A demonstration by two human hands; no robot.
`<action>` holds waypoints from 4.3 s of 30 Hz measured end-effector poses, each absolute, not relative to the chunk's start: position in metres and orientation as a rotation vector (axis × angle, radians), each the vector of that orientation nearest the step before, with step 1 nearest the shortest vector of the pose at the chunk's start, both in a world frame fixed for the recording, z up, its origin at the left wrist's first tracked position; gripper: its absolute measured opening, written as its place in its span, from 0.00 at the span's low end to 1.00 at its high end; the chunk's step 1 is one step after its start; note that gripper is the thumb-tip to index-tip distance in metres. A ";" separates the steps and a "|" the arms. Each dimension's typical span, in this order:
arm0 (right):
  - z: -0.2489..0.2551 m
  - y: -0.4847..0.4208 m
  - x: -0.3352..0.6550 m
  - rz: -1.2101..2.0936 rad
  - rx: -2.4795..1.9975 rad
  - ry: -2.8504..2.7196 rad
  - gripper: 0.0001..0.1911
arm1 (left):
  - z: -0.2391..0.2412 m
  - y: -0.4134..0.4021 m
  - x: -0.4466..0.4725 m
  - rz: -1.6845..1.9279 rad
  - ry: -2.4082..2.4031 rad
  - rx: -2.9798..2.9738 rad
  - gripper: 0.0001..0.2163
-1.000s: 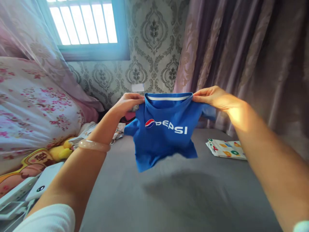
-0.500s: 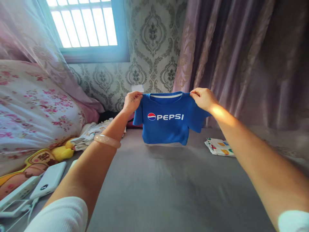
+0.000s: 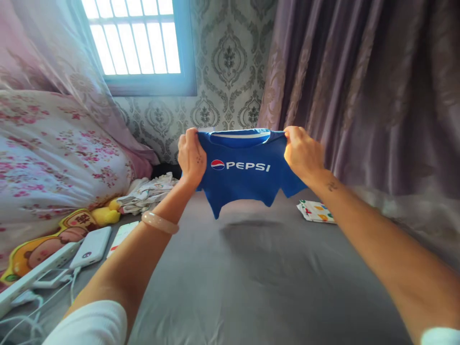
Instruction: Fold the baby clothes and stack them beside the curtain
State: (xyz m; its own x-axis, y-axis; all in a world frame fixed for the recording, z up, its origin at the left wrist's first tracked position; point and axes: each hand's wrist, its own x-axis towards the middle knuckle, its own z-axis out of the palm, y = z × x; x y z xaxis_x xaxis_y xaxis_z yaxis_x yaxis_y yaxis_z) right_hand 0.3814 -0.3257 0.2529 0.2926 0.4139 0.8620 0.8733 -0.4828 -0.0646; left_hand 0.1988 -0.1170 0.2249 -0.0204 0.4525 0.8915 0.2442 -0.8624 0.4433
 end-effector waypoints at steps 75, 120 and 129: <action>-0.011 -0.215 0.583 0.811 -2.406 -0.895 0.02 | -0.025 0.078 0.204 0.178 0.950 1.941 0.22; -0.034 -0.236 0.562 0.201 -2.525 -0.651 0.15 | -0.030 0.070 0.215 0.463 1.380 1.932 0.20; -0.015 -0.277 0.540 0.663 -2.563 -0.466 0.28 | -0.018 0.057 0.168 0.672 1.401 1.673 0.25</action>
